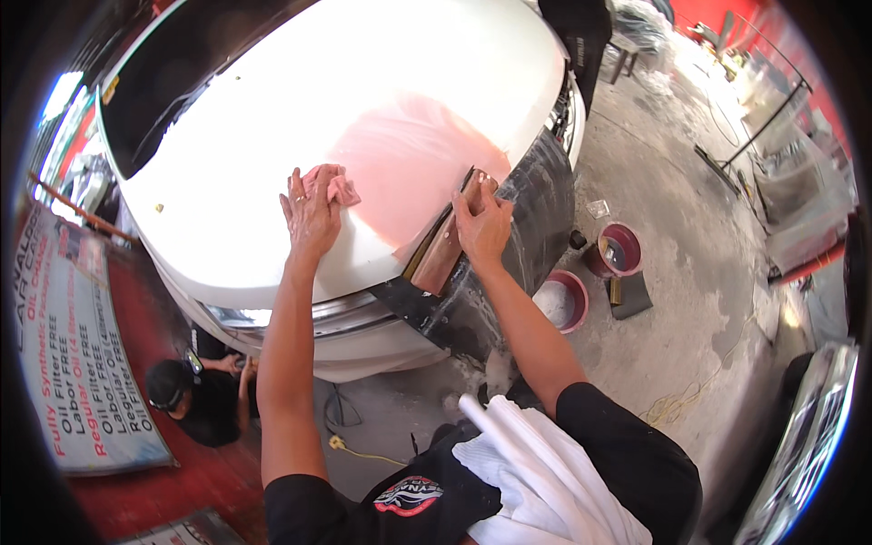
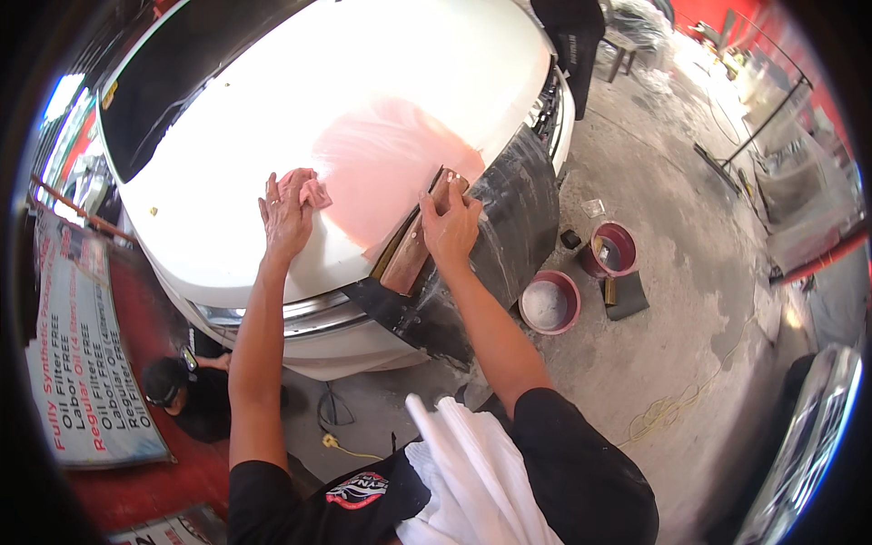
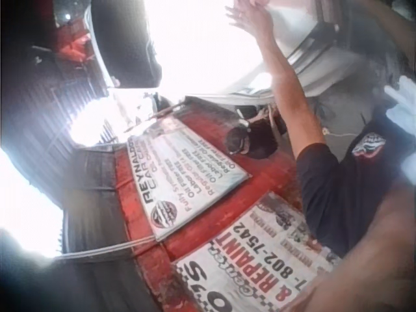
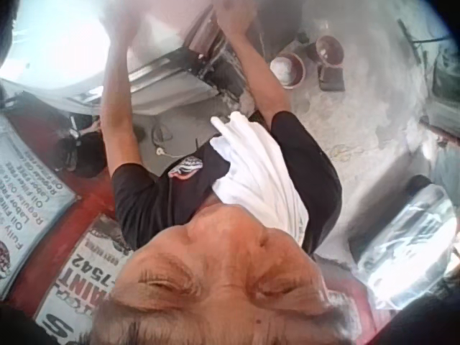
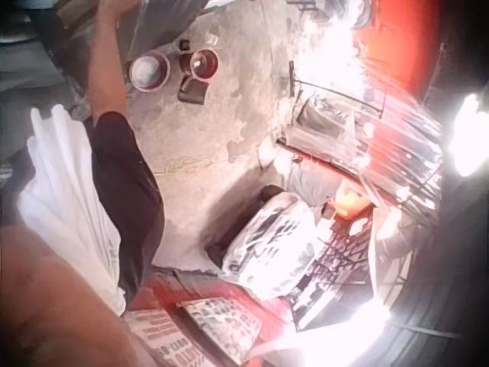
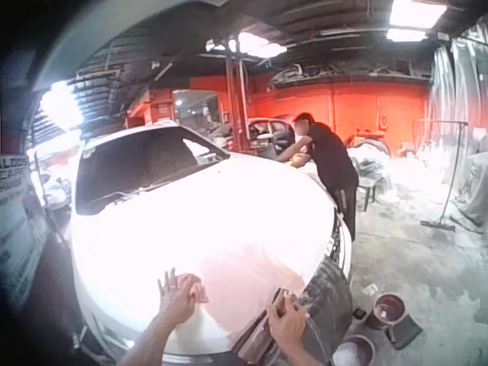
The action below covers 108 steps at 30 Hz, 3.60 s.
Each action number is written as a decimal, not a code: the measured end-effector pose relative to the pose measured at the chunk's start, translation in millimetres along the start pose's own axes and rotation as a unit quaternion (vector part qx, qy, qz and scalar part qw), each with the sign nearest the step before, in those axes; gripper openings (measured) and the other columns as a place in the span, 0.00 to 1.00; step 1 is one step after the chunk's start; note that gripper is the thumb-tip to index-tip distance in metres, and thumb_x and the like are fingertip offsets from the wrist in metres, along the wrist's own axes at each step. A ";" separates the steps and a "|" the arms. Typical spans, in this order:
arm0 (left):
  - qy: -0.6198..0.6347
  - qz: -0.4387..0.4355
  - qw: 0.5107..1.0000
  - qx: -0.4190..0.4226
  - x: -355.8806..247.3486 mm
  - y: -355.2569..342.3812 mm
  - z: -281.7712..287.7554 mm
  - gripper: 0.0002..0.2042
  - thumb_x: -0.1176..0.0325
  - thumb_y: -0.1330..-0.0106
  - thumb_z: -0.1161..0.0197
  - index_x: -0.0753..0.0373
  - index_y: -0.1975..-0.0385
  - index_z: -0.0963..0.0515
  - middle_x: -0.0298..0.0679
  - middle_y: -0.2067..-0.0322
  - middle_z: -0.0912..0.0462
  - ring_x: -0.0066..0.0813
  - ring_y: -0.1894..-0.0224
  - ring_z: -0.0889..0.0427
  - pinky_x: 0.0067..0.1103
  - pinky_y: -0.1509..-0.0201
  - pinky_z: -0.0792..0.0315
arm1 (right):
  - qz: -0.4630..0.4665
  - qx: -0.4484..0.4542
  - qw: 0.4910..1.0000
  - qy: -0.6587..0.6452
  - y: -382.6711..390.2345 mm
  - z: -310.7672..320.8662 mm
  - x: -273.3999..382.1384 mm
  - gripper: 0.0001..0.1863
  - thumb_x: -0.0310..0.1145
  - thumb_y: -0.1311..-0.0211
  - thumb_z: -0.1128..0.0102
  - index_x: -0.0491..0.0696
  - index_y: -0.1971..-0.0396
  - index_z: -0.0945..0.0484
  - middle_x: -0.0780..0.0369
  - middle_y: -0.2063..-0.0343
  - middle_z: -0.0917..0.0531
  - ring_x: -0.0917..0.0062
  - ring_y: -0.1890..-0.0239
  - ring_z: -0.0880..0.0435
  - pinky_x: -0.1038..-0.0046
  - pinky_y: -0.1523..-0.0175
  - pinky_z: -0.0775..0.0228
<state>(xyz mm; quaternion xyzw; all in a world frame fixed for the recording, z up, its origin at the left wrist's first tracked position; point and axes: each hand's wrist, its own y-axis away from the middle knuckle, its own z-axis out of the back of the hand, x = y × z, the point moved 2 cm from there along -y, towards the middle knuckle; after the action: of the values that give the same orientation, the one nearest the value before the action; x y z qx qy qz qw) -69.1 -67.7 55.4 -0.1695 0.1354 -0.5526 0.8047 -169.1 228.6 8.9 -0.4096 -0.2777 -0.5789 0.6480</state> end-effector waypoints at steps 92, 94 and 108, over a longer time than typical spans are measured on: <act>-0.133 0.250 0.959 -0.033 -190.2 -171.4 -55.8 0.31 0.50 0.23 0.42 0.48 0.21 0.34 0.57 0.37 0.21 0.59 0.38 0.21 0.52 0.34 0.28 | 0.318 0.046 0.945 0.056 -374.1 -8.1 -114.9 0.34 0.58 0.23 0.46 0.48 0.30 0.23 0.46 0.27 0.29 0.52 0.21 0.38 0.43 0.17 0.58; -0.134 0.258 0.956 -0.041 -191.6 -181.6 -63.1 0.31 0.48 0.23 0.42 0.48 0.22 0.33 0.56 0.37 0.21 0.59 0.39 0.21 0.50 0.33 0.29 | 0.314 0.037 0.947 0.058 -383.9 -7.8 -118.2 0.34 0.59 0.24 0.45 0.48 0.31 0.23 0.46 0.27 0.30 0.52 0.21 0.38 0.42 0.17 0.59; -0.170 0.147 0.966 -0.131 -204.4 -155.8 -43.1 0.26 0.63 0.22 0.39 0.58 0.25 0.29 0.58 0.48 0.14 0.62 0.50 0.17 0.49 0.45 0.25 | 0.379 0.236 0.885 0.133 -498.2 -62.5 -26.0 0.40 0.63 0.19 0.62 0.52 0.19 0.40 0.55 0.18 0.42 0.56 0.15 0.52 0.40 0.15 0.71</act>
<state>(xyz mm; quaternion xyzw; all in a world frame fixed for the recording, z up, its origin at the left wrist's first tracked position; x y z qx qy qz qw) -290.0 66.4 88.4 -0.3430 0.0909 -0.3689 0.8591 -668.0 192.0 59.6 -0.2380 -0.1410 -0.2559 0.9263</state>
